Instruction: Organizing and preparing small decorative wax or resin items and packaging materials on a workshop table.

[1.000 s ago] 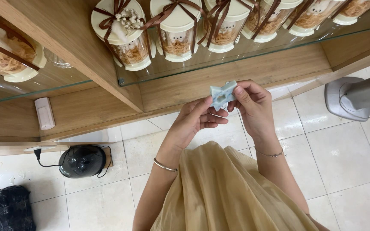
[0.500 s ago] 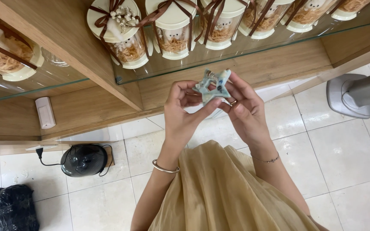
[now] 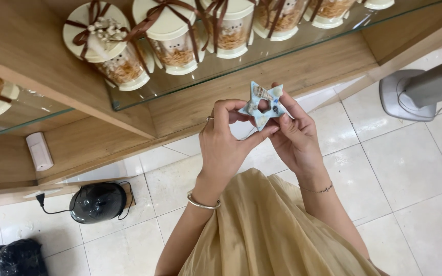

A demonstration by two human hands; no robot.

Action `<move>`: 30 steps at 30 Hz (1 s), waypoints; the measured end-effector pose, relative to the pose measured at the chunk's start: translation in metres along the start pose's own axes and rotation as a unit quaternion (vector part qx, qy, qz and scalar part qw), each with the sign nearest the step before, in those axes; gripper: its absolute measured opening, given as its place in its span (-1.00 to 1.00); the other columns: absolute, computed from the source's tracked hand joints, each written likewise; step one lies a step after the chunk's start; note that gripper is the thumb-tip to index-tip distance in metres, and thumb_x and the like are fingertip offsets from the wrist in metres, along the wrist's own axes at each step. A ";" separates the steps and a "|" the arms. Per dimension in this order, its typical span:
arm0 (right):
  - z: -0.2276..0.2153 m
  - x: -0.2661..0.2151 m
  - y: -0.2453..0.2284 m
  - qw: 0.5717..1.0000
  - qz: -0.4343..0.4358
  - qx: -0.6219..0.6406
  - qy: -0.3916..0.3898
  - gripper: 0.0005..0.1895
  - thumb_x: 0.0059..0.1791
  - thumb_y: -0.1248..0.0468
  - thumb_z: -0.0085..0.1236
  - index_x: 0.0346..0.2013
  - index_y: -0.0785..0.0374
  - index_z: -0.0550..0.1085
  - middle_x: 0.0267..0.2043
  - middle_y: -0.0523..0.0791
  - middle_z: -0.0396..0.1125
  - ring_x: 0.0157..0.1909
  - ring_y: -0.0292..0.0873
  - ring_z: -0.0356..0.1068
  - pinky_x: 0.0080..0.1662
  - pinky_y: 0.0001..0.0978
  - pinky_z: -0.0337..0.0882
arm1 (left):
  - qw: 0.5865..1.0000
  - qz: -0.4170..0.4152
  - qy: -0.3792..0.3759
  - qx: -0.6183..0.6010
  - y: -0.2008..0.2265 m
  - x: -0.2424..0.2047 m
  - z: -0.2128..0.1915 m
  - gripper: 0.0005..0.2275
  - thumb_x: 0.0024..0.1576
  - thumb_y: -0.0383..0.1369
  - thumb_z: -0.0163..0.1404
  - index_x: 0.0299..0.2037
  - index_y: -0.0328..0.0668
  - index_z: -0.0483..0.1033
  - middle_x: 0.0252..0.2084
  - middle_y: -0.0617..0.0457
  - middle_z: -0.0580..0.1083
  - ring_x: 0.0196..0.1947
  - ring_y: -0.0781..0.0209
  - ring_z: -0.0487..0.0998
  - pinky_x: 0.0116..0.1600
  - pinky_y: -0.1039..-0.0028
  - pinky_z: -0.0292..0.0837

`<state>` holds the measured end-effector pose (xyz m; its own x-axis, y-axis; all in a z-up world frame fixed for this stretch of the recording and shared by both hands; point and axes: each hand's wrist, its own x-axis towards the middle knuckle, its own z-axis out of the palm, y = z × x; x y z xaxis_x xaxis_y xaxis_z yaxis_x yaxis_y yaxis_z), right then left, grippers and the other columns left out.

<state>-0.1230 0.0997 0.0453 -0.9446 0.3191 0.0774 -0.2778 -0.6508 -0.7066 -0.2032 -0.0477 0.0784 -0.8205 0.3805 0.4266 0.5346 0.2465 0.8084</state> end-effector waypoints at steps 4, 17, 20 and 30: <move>-0.025 -0.010 -0.007 1.000 -0.017 0.009 0.012 -0.44 0.20 0.29 0.04 0.50 0.32 0.24 0.26 0.07 0.37 0.19 -0.08 0.43 0.20 -0.25 0.42 | 0.999 0.040 -0.018 -0.004 0.012 0.000 0.012 -0.40 -0.11 -0.08 0.42 -0.03 -0.18 0.36 -0.19 0.12 0.56 -0.22 0.27 0.69 -0.16 0.44 0.58; -0.113 -0.084 -0.071 0.977 -0.120 0.068 0.163 -0.56 0.22 0.22 -0.01 0.37 0.32 0.35 0.09 0.10 0.44 0.09 -0.02 0.50 0.11 -0.07 0.57 | 0.961 0.062 -0.213 -0.163 0.053 -0.010 0.097 -0.65 0.04 -0.30 0.40 -0.04 -0.10 0.55 -0.04 0.13 0.55 -0.18 0.31 0.68 -0.07 0.51 0.58; -0.131 -0.115 -0.091 0.965 -0.162 0.057 0.196 -0.56 0.21 0.24 -0.01 0.38 0.31 0.34 0.12 0.08 0.43 0.13 -0.02 0.50 0.14 -0.03 0.56 | 0.945 0.061 -0.269 -0.176 0.069 -0.009 0.128 -0.56 0.02 -0.27 0.40 0.04 -0.10 0.50 0.04 0.11 0.54 -0.10 0.29 0.68 -0.01 0.47 0.58; -0.164 -0.217 -0.119 0.910 -0.295 0.039 0.289 -0.53 0.20 0.29 0.00 0.41 0.32 0.30 0.18 0.09 0.41 0.17 0.00 0.48 0.19 0.00 0.53 | 0.798 0.147 -0.534 -0.237 0.133 -0.021 0.224 -0.12 -0.10 -0.24 0.41 0.46 -0.06 0.18 0.33 0.01 0.35 0.12 0.11 0.58 0.21 0.30 0.52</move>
